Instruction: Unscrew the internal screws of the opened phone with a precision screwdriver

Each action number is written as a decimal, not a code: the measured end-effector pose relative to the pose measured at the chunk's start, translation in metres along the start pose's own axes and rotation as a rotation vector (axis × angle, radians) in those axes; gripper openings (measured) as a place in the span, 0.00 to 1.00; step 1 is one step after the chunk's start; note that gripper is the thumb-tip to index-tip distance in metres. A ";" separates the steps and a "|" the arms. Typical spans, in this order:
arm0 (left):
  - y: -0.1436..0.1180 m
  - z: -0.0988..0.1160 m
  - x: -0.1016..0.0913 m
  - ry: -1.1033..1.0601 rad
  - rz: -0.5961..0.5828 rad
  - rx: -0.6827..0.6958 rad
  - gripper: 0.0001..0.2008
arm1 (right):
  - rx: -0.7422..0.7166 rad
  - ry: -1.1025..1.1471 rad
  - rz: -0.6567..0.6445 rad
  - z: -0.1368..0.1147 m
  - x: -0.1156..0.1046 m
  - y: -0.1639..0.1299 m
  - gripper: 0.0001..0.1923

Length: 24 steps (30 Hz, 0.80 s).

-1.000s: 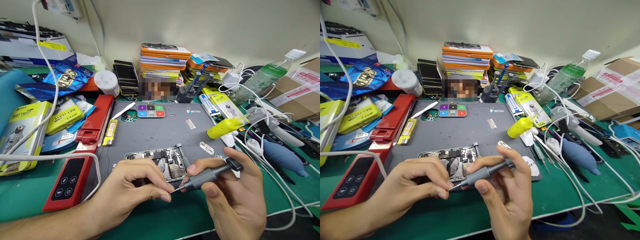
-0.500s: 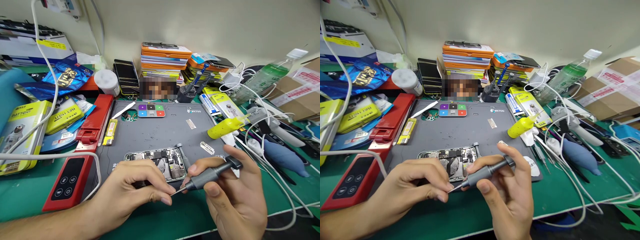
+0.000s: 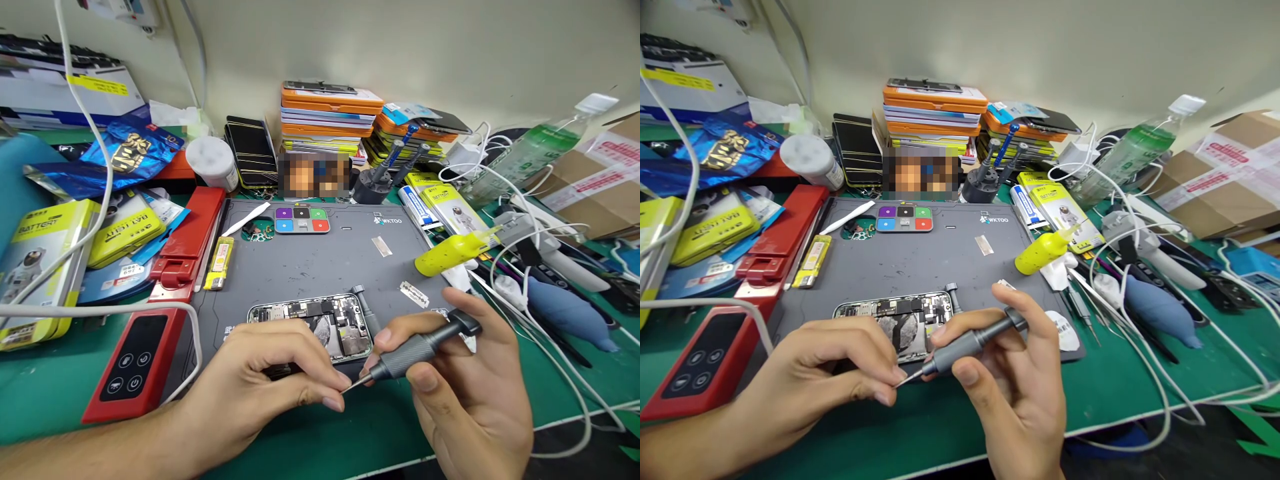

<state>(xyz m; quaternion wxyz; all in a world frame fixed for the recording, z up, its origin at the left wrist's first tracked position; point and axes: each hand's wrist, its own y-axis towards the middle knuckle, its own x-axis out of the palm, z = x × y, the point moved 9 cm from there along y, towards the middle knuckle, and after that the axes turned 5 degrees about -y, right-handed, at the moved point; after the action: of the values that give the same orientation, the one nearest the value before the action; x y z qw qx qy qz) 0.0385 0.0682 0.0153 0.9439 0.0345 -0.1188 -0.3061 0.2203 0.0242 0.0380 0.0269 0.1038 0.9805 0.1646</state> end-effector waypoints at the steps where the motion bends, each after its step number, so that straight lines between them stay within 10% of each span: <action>1: 0.000 0.000 0.000 0.000 -0.004 -0.002 0.08 | -0.001 0.003 -0.003 0.000 0.000 0.000 0.24; 19: -0.001 -0.004 0.001 0.080 -0.032 -0.030 0.06 | 0.015 0.102 -0.037 -0.005 -0.002 0.006 0.23; 24: -0.004 -0.004 0.012 0.171 -0.149 -0.027 0.06 | -0.189 -0.114 0.398 -0.013 -0.035 0.001 0.28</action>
<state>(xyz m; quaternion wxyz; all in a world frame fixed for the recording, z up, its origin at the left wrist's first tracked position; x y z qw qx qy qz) 0.0471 0.0578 0.0137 0.9257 0.0565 -0.0307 -0.3727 0.2533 0.0135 0.0514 0.0589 0.3013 0.9178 0.2518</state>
